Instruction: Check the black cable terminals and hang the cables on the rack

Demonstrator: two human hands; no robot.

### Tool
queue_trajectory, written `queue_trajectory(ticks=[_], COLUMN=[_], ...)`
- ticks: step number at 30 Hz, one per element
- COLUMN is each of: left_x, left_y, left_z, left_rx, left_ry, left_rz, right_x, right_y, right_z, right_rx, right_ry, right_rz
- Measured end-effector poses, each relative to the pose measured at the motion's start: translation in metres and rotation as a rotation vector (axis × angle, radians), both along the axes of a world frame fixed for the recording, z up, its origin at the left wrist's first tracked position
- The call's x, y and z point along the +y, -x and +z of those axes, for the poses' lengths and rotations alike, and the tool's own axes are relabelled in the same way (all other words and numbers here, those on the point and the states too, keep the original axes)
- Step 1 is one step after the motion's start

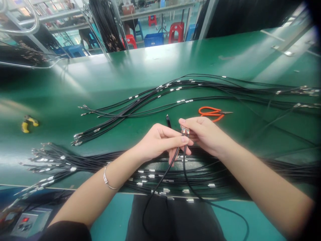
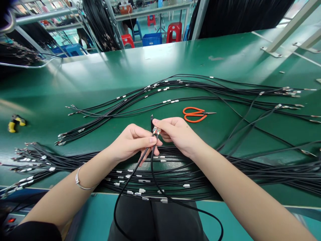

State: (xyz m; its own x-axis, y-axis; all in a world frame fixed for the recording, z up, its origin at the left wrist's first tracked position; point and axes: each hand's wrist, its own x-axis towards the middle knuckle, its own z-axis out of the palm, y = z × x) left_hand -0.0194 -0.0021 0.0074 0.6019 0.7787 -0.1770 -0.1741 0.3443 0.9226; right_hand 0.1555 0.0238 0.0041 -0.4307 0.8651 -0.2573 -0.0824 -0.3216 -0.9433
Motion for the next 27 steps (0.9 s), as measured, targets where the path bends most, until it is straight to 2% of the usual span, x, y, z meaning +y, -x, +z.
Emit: queue_trajectory(ticks=[8, 27], left_x=[-0.001, -0.0022], left_y=[-0.0019, -0.0017], left_z=[-0.0005, 0.0009], left_rx=[-0.027, -0.033], left_ry=[0.017, -0.002], left_rz=[-0.014, -0.049], right_x=[-0.0002, -0.0008], right_y=[0.0001, -0.0007], right_z=[-0.0001, -0.003], right_rx=[0.038, 0.119], right_ry=[0.008, -0.05], right_rz=[0.055, 0.061])
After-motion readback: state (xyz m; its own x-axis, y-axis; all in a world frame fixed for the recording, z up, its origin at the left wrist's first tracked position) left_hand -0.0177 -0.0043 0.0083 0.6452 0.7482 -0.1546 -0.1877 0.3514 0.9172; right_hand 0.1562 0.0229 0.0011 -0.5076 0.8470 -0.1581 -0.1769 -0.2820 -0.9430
